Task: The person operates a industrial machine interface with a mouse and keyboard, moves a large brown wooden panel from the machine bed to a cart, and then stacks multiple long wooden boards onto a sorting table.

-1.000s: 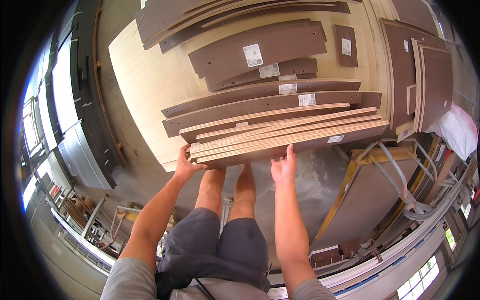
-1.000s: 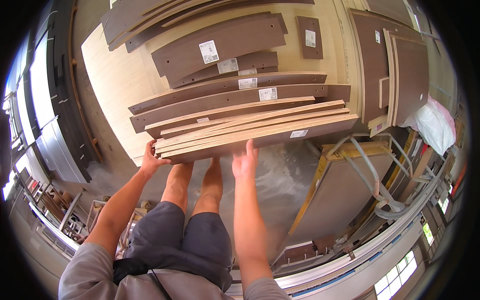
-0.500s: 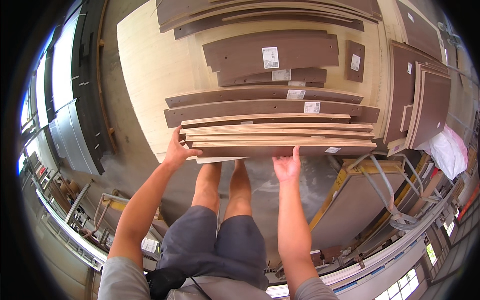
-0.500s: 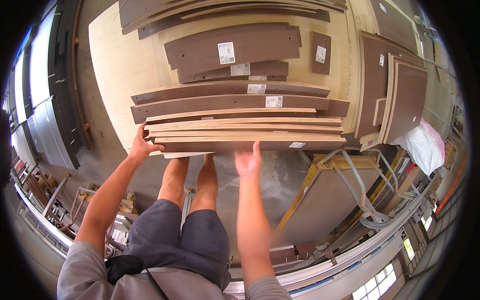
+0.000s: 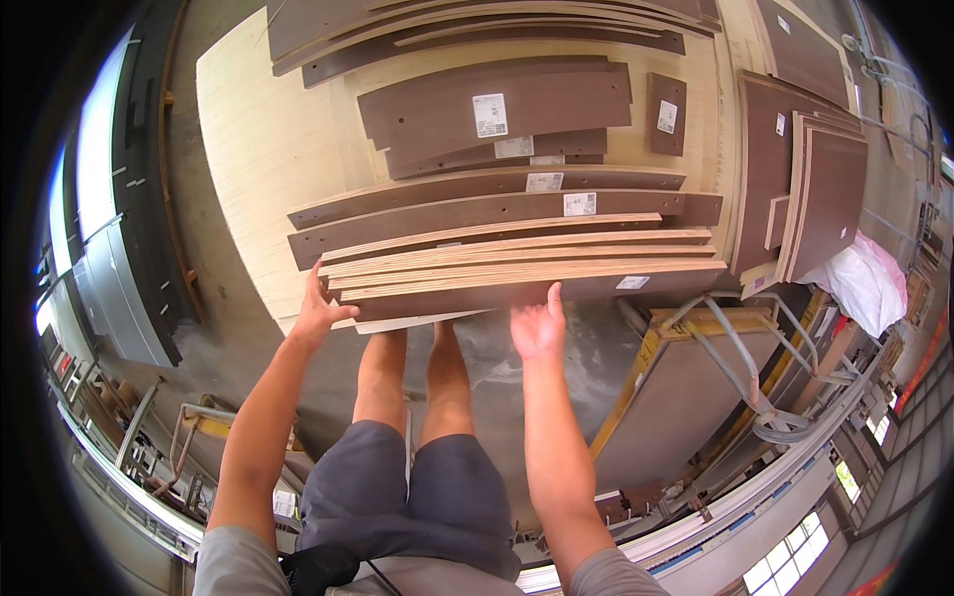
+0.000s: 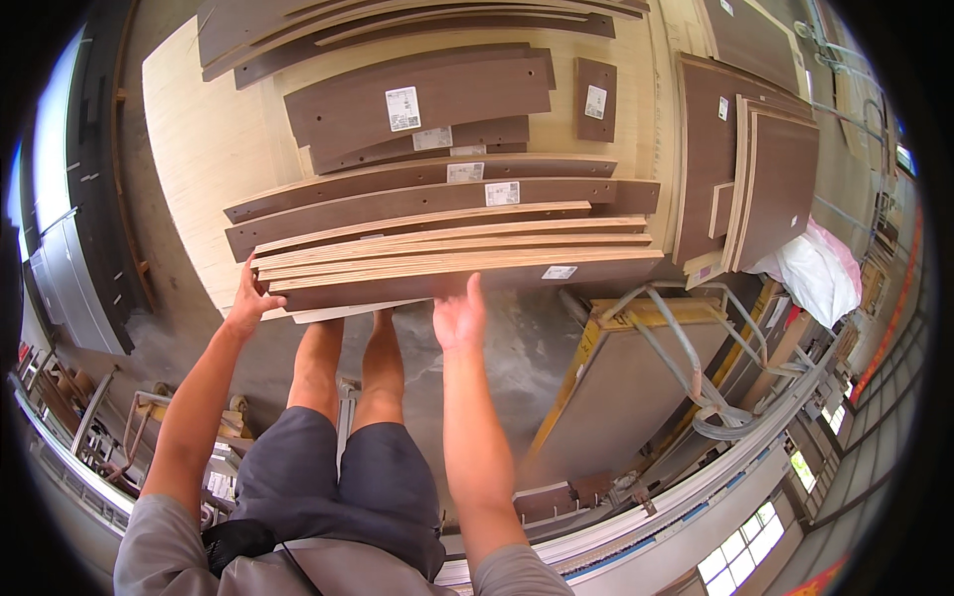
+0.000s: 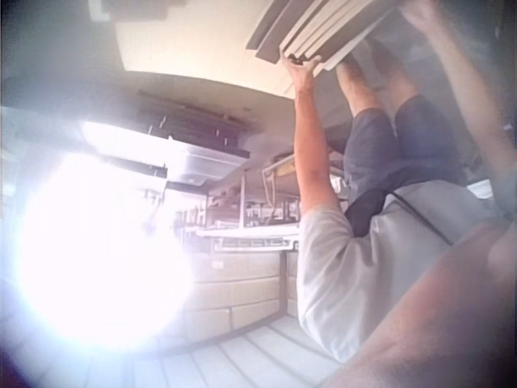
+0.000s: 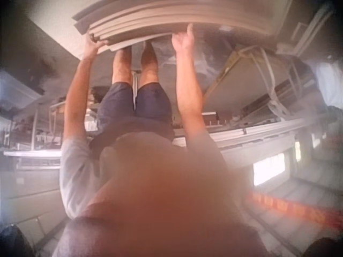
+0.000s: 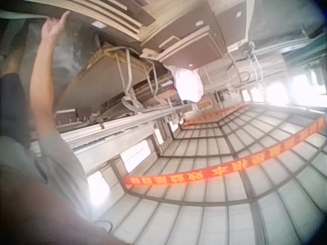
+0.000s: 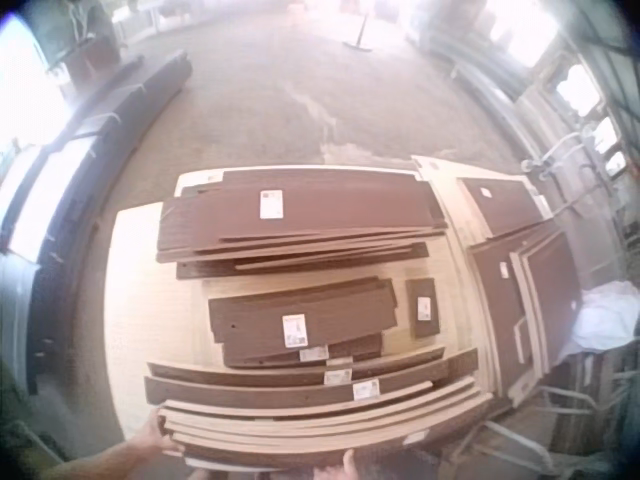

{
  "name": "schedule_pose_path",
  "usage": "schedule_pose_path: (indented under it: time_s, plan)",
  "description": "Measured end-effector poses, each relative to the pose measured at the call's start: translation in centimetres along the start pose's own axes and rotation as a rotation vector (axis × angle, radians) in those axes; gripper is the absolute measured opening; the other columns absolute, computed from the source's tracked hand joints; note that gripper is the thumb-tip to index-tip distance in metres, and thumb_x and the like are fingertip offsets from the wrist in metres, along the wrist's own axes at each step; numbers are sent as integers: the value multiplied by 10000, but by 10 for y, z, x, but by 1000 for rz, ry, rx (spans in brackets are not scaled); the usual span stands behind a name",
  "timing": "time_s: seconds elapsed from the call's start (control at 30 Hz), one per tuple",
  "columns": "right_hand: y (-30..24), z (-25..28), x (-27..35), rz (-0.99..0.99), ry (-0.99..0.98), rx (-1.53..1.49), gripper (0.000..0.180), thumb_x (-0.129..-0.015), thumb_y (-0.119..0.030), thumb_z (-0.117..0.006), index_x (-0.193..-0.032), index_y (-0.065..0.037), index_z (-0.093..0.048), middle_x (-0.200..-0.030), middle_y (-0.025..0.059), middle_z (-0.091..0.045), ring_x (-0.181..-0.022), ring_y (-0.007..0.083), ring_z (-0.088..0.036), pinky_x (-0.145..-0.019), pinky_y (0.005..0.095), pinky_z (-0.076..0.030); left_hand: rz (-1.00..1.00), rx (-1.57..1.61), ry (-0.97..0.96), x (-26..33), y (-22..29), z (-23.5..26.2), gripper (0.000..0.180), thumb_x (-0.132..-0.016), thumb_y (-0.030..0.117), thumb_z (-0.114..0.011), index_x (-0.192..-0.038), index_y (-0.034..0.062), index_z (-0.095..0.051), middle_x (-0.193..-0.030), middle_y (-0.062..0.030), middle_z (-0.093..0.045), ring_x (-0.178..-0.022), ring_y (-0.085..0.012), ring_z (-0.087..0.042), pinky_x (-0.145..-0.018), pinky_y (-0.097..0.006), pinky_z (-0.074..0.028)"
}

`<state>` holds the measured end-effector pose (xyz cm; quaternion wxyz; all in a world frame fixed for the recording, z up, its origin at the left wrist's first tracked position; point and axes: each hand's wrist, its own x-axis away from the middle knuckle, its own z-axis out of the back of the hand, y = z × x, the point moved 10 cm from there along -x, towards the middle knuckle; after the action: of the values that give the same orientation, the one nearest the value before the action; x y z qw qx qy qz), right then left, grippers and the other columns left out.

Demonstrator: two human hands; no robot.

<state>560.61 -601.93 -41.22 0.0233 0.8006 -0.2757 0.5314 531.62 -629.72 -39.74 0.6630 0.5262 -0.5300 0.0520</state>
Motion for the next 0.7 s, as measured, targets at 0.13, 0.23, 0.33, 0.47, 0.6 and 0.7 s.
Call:
schedule_pose_path:
  time_s: [0.13,0.23,0.33,0.47,0.6,0.7]
  plan:
    - [-4,-27,-5,-6,-30,-13,553,-1034,-350,-634,-1463,-34,-486,-1433,98,-576,-1336,263,-510,-1183,440,-349,34,52,17,1,-18,7,1255,-652,247,-963,-1612,38,-183,-1542,-126,-428,-1463,-274,-384,-1206,-422,-341]
    - [-11,-46,-9,-3,-35,40,561,-1039,-354,-625,-1475,-33,-475,-1453,98,-562,-1350,264,-501,-1194,440,-340,17,-12,14,-3,-23,10,1291,-635,309,-971,-1604,8,-174,-1536,-145,-427,-1468,-283,-373,-1210,-427,-329]
    - [-18,-59,-14,1,-39,74,499,-1006,-353,-674,-1394,-59,-565,-1374,57,-624,-1274,248,-551,-1135,416,-402,21,-74,57,-3,-25,9,1293,-635,333,-961,-1612,27,-170,-1558,-133,-419,-1448,-277,-402,-1183,-423,-354]
    - [-18,-58,-24,-28,-52,70,503,-997,-347,-688,-1392,-60,-568,-1375,59,-629,-1275,251,-557,-1137,422,-411,10,-285,109,1,-34,21,1425,-569,405,-1001,-1610,-21,-126,-1575,-190,-327,-1463,-321,-373,-1212,-442,-329]
    - [-22,-44,-36,-31,-96,55,528,-971,-334,-720,-1392,-56,-568,-1381,72,-631,-1297,260,-552,-1155,435,-410,46,-585,306,17,-2,22,1423,-542,385,-1010,-1615,22,-149,-1553,-212,-306,-1429,-384,-395,-1196,-475,-371]
    - [-23,-48,-38,-25,-162,19,543,-953,-319,-741,-1395,-56,-567,-1393,74,-627,-1304,266,-553,-1167,443,-405,-160,-948,344,28,76,-10,1399,-541,368,-1008,-1616,39,-174,-1563,-217,-302,-1431,-388,-399,-1200,-462,-368]
